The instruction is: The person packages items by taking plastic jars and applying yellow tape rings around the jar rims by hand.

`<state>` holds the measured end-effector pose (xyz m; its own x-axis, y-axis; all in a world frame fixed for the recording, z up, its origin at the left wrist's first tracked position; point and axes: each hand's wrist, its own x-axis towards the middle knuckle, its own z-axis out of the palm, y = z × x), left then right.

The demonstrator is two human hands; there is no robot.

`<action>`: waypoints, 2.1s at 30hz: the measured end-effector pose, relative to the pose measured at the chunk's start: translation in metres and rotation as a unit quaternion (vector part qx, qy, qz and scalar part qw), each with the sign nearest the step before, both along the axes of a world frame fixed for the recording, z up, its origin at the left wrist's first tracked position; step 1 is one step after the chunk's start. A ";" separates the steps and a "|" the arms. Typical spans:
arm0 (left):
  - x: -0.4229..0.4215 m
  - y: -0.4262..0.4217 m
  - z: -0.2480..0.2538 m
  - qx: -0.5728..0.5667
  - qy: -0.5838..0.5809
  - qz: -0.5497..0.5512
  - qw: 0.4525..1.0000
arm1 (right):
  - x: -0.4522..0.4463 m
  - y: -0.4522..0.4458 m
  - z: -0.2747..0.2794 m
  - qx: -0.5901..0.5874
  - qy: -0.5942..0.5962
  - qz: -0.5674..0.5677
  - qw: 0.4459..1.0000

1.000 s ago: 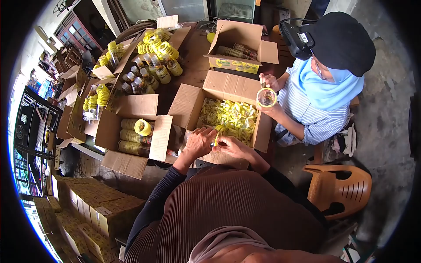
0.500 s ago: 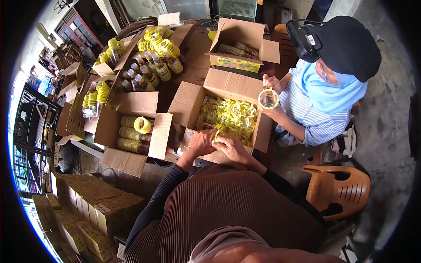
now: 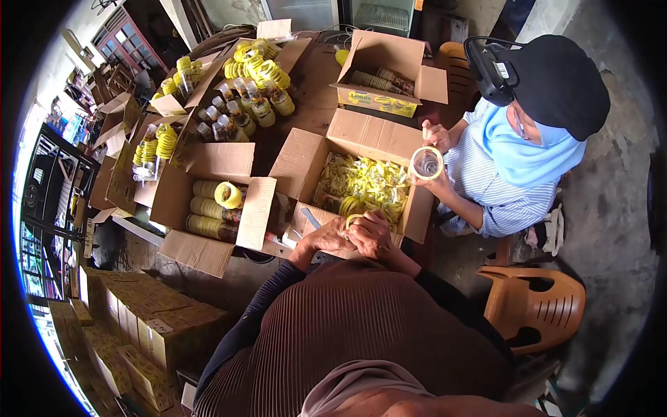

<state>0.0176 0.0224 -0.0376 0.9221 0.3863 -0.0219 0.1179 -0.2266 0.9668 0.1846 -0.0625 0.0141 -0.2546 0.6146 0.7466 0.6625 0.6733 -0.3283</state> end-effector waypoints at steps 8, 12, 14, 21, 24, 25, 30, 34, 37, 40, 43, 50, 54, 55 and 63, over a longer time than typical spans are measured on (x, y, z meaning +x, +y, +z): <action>0.003 -0.006 0.058 -0.113 -0.018 0.003 0.993 | -0.007 0.006 0.014 0.097 0.073 0.036 0.992; 0.000 -0.007 0.051 -0.179 -0.075 0.004 0.981 | -0.011 0.013 0.017 0.131 0.141 0.045 0.980; -0.003 -0.008 0.022 -0.255 -0.075 0.050 0.963 | -0.012 0.020 0.035 0.157 0.267 0.023 0.951; -0.022 -0.015 0.009 -0.162 -0.069 0.142 0.974 | 0.012 0.051 0.076 0.077 0.166 -0.058 0.981; -0.025 -0.013 0.048 -0.075 -0.085 0.202 0.973 | 0.007 0.060 0.042 -0.044 0.194 -0.057 0.978; -0.025 -0.011 0.055 0.003 -0.071 0.234 0.970 | 0.008 0.064 0.025 -0.045 0.193 -0.053 0.979; -0.029 -0.002 0.069 0.142 -0.011 0.239 0.961 | 0.026 0.057 -0.009 -0.209 0.091 -0.168 0.959; -0.027 -0.004 0.053 0.251 0.021 0.281 0.926 | 0.029 0.048 -0.011 -0.227 0.076 -0.125 0.963; -0.025 -0.003 0.057 0.267 0.076 0.267 0.923 | 0.026 0.048 -0.007 -0.225 0.087 -0.110 0.964; -0.022 -0.003 0.053 0.386 0.055 0.302 0.870 | 0.023 0.045 -0.006 -0.211 0.106 -0.114 0.965; -0.019 -0.004 0.067 0.394 0.082 0.299 0.865 | 0.022 0.043 -0.006 -0.196 0.086 -0.145 0.966; -0.007 -0.008 0.070 0.427 0.126 0.294 0.846 | 0.008 0.034 -0.002 -0.301 0.026 -0.104 0.948; 0.000 -0.013 0.065 0.408 0.087 0.286 0.862 | 0.002 0.030 0.005 -0.256 -0.003 -0.130 0.958; 0.000 -0.013 0.064 0.408 0.086 0.286 0.863 | 0.003 0.031 0.004 -0.256 -0.003 -0.131 0.958; -0.004 -0.013 0.071 0.271 0.115 0.217 0.931 | 0.006 0.039 -0.012 -0.250 -0.107 -0.110 0.956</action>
<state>0.0138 0.0096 0.0333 0.6710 0.7336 0.1073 0.5018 -0.5559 0.6627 0.1910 -0.0235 0.0019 -0.1928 0.9369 0.2916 0.8579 0.3052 -0.4133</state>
